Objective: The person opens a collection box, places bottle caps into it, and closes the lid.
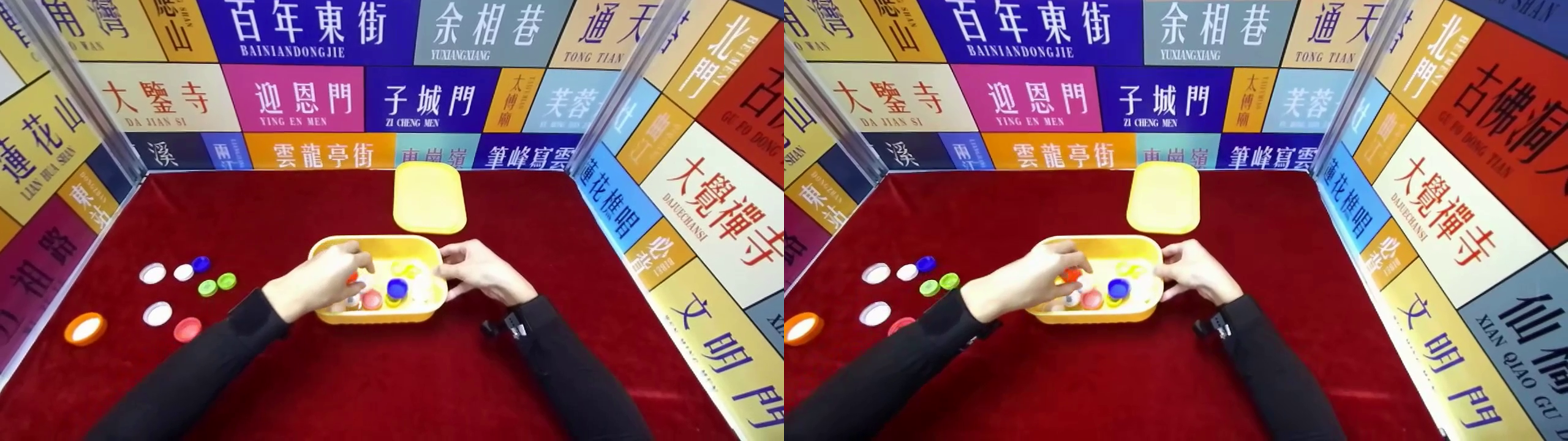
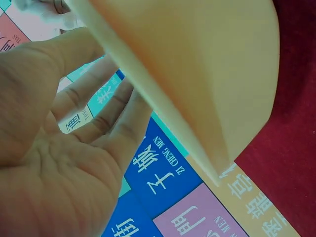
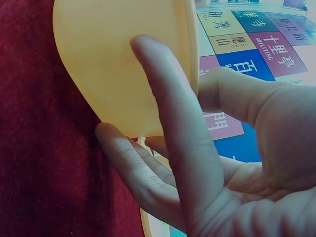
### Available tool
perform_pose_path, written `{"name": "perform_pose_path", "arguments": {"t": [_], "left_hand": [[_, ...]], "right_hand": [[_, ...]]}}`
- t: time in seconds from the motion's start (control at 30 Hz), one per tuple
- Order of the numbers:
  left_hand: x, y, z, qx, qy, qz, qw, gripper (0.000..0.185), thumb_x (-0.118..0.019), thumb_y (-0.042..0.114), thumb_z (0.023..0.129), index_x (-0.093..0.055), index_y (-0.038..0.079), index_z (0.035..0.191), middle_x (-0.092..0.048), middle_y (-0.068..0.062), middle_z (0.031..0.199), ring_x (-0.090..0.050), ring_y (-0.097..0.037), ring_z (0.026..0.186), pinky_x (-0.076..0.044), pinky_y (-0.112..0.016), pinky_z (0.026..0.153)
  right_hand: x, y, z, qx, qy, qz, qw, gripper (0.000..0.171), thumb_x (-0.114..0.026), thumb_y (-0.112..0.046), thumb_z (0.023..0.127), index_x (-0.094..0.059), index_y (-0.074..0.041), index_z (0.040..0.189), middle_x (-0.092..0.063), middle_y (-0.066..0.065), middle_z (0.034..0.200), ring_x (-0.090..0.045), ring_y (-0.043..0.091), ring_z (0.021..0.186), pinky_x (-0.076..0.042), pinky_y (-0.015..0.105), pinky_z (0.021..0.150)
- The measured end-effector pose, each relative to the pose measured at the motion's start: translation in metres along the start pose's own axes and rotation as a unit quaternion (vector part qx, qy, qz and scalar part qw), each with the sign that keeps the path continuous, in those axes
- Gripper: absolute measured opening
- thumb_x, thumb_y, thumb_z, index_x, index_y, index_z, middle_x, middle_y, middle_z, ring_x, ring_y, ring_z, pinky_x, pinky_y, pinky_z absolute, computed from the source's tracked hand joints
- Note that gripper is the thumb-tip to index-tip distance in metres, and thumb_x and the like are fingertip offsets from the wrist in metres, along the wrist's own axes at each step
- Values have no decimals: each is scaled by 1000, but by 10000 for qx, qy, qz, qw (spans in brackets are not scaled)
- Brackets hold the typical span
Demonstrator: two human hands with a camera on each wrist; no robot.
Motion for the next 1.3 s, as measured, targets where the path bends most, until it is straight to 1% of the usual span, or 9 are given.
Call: {"name": "perform_pose_path", "arguments": {"t": [0.13,0.27,0.37,0.57,0.7,0.8,0.97,1.13,1.3], "left_hand": [[1,-2,-3,97,-4,116,9999,22,-87,11,102,-82,5,122,-75,-18,115,-72,-30,99,-69,-42,90],[4,-5,-8,106,201,384,9990,22,-90,15,101,-82,7,120,-75,-15,114,-72,-29,102,-71,-43,85],[5,-7,-12,118,396,412,9983,22,-91,15,100,-83,8,119,-75,-14,114,-72,-30,106,-71,-43,85],[5,-8,-17,220,680,171,9973,19,-88,13,103,-83,7,120,-74,-15,117,-70,-31,111,-70,-42,91],[7,-11,-21,454,775,-112,9959,21,-89,17,104,-83,8,122,-75,-15,123,-74,-30,108,-70,-42,95],[10,-16,-26,689,770,-267,9943,25,-90,22,104,-83,8,124,-75,-13,123,-75,-29,105,-70,-41,96],[21,-30,-35,1004,851,-454,9903,29,-89,24,106,-83,9,129,-75,-13,124,-75,-29,107,-70,-44,99],[38,-54,-47,1351,1078,-532,9835,30,-87,19,106,-82,7,132,-78,-17,129,-77,-36,113,-68,-53,107],[50,-82,-66,1872,951,-465,9766,34,-86,17,105,-80,5,137,-76,-22,131,-76,-41,116,-65,-58,112]], "right_hand": [[0,-1,0,-3,17,-32,10000,50,-80,-4,103,-71,5,152,-79,30,135,-86,28,98,-74,44,76],[1,-2,-1,6,30,-40,10000,49,-79,-3,103,-72,5,151,-79,30,135,-86,26,97,-74,43,76],[2,-2,-2,8,21,-66,10000,49,-79,-4,104,-72,5,151,-79,30,135,-86,26,96,-74,43,76],[5,0,-4,42,37,-177,9998,46,-77,-4,105,-72,6,150,-79,29,133,-85,27,95,-74,41,74],[5,1,-3,57,32,-152,9999,46,-76,-3,105,-72,7,149,-79,28,131,-85,28,96,-74,42,74],[4,2,-3,46,21,-119,9999,46,-76,-2,104,-72,6,150,-80,27,131,-84,28,97,-74,42,75],[4,3,-2,36,23,-120,9999,47,-76,-2,104,-72,6,150,-80,27,131,-84,29,97,-74,42,74],[2,2,-1,45,0,-143,9999,47,-76,-2,104,-72,6,150,-80,29,132,-85,29,97,-74,42,74],[0,-1,1,46,-42,-163,9998,48,-76,-3,104,-72,5,151,-80,29,133,-85,30,98,-74,41,74]]}}
Point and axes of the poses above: each hand's wrist, its own z-axis towards the middle knuckle, its own x-axis out of the back of the hand, y = z × x, the point moved 5 cm from there along z, towards the middle knuckle
